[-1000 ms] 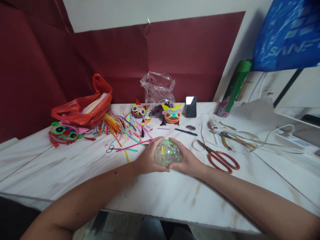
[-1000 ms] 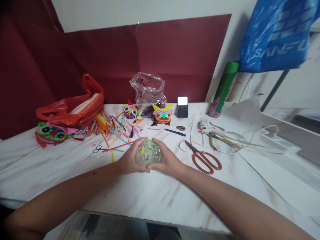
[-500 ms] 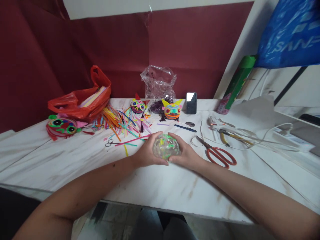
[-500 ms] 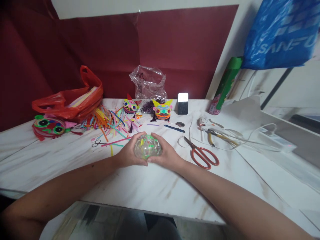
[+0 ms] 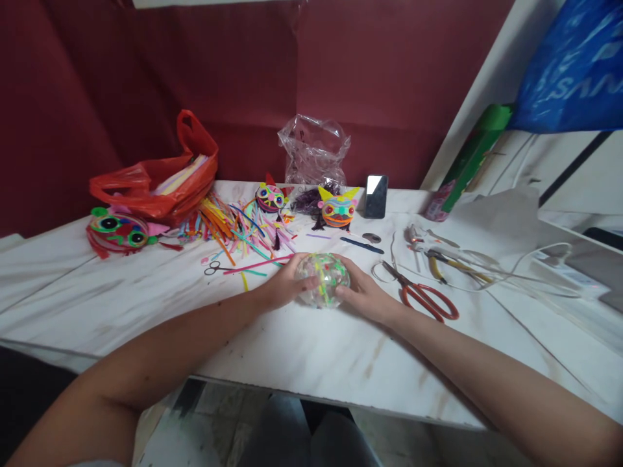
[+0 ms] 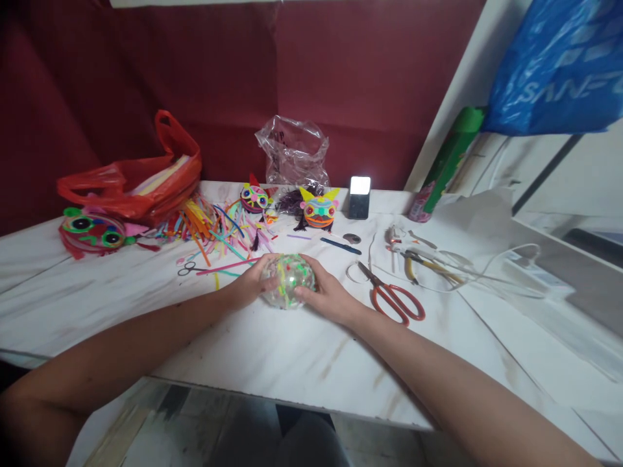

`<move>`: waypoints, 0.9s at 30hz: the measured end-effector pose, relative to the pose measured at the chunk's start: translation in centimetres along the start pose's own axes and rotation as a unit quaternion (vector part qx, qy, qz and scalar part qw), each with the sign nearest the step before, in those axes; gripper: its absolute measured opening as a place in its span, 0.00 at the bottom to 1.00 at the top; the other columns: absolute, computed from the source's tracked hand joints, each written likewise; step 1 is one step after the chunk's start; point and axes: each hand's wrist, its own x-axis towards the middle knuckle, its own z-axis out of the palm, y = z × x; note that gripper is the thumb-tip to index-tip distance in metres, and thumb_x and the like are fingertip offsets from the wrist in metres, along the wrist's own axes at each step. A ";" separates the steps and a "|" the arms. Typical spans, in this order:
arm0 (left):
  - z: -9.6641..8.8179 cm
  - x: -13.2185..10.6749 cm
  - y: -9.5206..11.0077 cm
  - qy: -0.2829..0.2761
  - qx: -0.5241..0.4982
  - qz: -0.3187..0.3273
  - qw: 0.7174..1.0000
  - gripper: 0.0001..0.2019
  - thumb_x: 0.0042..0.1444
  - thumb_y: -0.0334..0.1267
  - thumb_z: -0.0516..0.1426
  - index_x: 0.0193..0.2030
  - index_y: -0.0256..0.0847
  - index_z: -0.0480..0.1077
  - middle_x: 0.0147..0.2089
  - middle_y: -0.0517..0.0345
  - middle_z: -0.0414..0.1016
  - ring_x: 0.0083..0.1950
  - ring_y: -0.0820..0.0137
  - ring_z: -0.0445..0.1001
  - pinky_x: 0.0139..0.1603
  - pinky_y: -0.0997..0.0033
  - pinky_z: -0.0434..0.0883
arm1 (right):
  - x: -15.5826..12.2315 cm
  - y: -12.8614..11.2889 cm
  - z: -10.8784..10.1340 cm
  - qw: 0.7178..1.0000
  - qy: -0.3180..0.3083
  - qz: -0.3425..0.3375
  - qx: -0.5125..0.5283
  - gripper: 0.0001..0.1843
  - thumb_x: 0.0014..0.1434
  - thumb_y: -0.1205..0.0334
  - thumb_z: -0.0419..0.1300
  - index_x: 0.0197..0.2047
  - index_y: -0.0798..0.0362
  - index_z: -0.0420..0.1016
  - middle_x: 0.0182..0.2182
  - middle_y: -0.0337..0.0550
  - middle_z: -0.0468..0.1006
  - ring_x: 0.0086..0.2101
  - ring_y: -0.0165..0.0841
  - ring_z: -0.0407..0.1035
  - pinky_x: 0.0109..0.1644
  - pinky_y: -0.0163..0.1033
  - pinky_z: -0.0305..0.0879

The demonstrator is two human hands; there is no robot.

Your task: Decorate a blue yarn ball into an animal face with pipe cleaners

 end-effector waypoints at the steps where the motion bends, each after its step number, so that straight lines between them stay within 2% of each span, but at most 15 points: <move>1: 0.1 0.0 0.0 0.003 -0.001 -0.011 1.000 0.40 0.43 0.63 0.61 0.57 0.39 0.59 0.53 0.46 0.69 0.56 0.53 0.69 0.53 0.54 0.70 | 0.0 -0.1 0.0 1.000 0.008 -0.002 -0.002 0.45 0.54 0.33 0.56 0.65 0.53 0.55 0.60 0.55 0.66 0.58 0.47 0.61 0.63 0.53 0.57; 4: 0.3 -0.3 0.1 -0.009 0.003 -0.026 1.000 0.42 0.44 0.65 0.59 0.59 0.40 0.56 0.55 0.46 0.67 0.55 0.54 0.70 0.51 0.54 0.71 | 0.1 -0.6 0.0 1.000 0.031 0.004 0.004 0.44 0.53 0.31 0.54 0.64 0.53 0.57 0.59 0.54 0.67 0.58 0.47 0.62 0.63 0.52 0.57; 8: 0.5 -0.5 0.4 -0.027 0.042 0.021 0.999 0.50 0.35 0.52 0.70 0.63 0.42 0.51 0.63 0.42 0.60 0.61 0.52 0.65 0.57 0.54 0.67 | 0.1 -1.1 -0.3 0.998 0.044 0.039 0.008 0.43 0.54 0.30 0.52 0.63 0.53 0.60 0.59 0.55 0.67 0.58 0.46 0.62 0.63 0.52 0.57; 13: 0.5 -0.4 0.8 -0.012 -0.003 -0.007 1.000 0.46 0.36 0.53 0.69 0.60 0.40 0.54 0.60 0.43 0.63 0.58 0.51 0.67 0.53 0.55 0.69 | -0.1 -0.9 -0.5 0.999 0.018 0.024 0.018 0.49 0.54 0.31 0.54 0.69 0.50 0.48 0.66 0.53 0.57 0.64 0.47 0.53 0.66 0.53 0.51; 15: 0.4 -0.3 0.8 -0.012 -0.028 -0.016 0.999 0.44 0.36 0.53 0.69 0.58 0.40 0.57 0.57 0.45 0.66 0.56 0.53 0.68 0.51 0.58 0.70 | -0.1 -0.6 -0.5 1.000 0.006 0.006 0.023 0.51 0.52 0.30 0.55 0.70 0.49 0.46 0.66 0.52 0.57 0.64 0.47 0.52 0.66 0.53 0.51; 18: 0.5 -0.2 0.7 -0.006 -0.064 -0.029 0.997 0.41 0.37 0.53 0.69 0.56 0.39 0.60 0.53 0.47 0.70 0.54 0.55 0.70 0.49 0.61 0.70 | 0.0 -0.3 -0.2 1.000 0.010 -0.009 0.028 0.51 0.51 0.29 0.55 0.68 0.51 0.49 0.62 0.54 0.63 0.62 0.48 0.57 0.65 0.54 0.53; 21: 0.6 -0.2 0.5 0.003 -0.092 -0.040 0.995 0.41 0.37 0.52 0.69 0.55 0.38 0.60 0.51 0.47 0.71 0.53 0.56 0.71 0.47 0.63 0.70 | 0.2 -0.2 0.2 0.998 0.049 -0.007 0.027 0.48 0.50 0.31 0.57 0.65 0.53 0.55 0.59 0.55 0.67 0.58 0.49 0.62 0.63 0.53 0.57; 27: 0.7 -0.1 0.2 0.018 -0.174 -0.041 0.984 0.40 0.37 0.48 0.70 0.57 0.39 0.60 0.50 0.50 0.73 0.52 0.55 0.72 0.46 0.63 0.71 | 0.3 -0.4 0.1 0.996 0.093 0.005 0.001 0.41 0.53 0.33 0.57 0.60 0.52 0.61 0.55 0.53 0.71 0.55 0.47 0.65 0.60 0.53 0.60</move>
